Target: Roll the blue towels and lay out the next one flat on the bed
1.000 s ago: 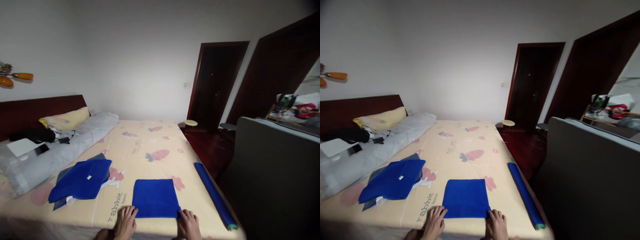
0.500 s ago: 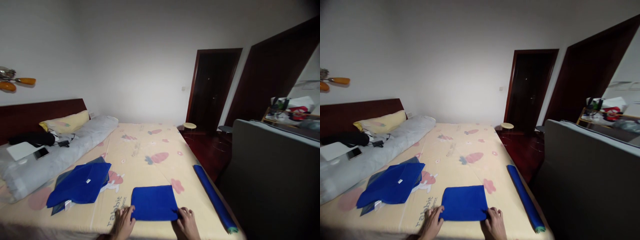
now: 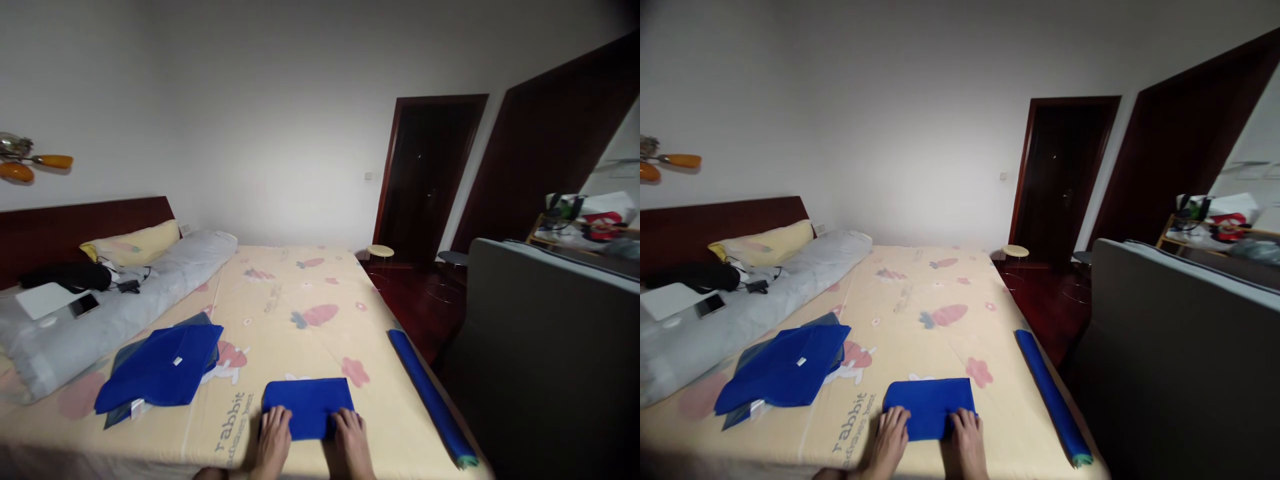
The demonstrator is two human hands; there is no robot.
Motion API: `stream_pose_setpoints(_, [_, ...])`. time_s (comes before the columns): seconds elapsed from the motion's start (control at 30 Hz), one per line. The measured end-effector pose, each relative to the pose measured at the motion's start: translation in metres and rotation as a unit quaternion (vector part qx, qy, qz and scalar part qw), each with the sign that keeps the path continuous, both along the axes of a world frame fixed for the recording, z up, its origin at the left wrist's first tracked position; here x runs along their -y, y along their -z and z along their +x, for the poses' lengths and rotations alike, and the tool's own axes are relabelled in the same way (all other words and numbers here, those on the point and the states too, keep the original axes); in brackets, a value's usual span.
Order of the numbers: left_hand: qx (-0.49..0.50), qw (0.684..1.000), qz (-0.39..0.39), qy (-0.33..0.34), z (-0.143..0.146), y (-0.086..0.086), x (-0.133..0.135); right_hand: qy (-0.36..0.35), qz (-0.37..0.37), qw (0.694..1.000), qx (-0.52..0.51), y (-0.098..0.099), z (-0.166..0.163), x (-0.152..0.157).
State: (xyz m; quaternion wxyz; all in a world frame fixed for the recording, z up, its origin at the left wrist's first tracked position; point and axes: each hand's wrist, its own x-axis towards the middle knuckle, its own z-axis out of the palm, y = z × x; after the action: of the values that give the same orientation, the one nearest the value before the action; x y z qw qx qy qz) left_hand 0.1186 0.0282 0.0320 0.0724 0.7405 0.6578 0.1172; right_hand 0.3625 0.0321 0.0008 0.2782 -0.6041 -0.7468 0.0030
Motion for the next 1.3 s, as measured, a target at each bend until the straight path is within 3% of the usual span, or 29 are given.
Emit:
stream_pose_setpoints(0.1, [0.013,0.996,-0.052,0.07,0.028,0.014,0.001,-0.07,-0.033,0.997,-0.001,-0.011,-0.035,0.006])
stream_pose_setpoints(0.23, [0.008,0.993,-0.098,0.067,0.038,0.028,0.001,-0.065,-0.091,0.994,0.006,-0.012,-0.048,0.01])
stream_pose_setpoints(0.47, [-0.021,0.999,-0.026,0.014,-0.033,0.03,0.007,-0.001,-0.079,0.995,0.058,0.031,0.021,0.008])
stream_pose_setpoints(0.57, [-0.041,0.999,0.012,0.016,-0.057,0.029,0.009,0.008,-0.066,0.995,0.068,0.04,0.041,0.009])
stream_pose_setpoints(0.67, [-0.04,0.999,0.02,0.026,-0.061,0.026,0.008,0.02,-0.065,0.995,0.072,0.031,0.039,0.007])
stream_pose_setpoints(0.87, [0.004,1.0,0.02,0.006,-0.047,0.006,0.002,0.056,-0.056,0.995,0.063,-0.017,0.017,0.001])
stream_pose_setpoints(1.0, [0.037,0.999,0.024,0.005,-0.049,-0.009,0.004,0.042,-0.073,0.995,0.048,-0.041,0.017,0.004])
stream_pose_setpoints(1.17, [0.044,0.999,0.001,-0.027,-0.05,-0.013,0.006,0.027,-0.095,0.994,0.048,-0.038,0.021,0.001])
stream_pose_setpoints(1.3, [-0.014,0.997,0.019,-0.068,-0.043,-0.01,0.003,0.067,-0.076,0.994,0.049,-0.024,0.021,-0.006])
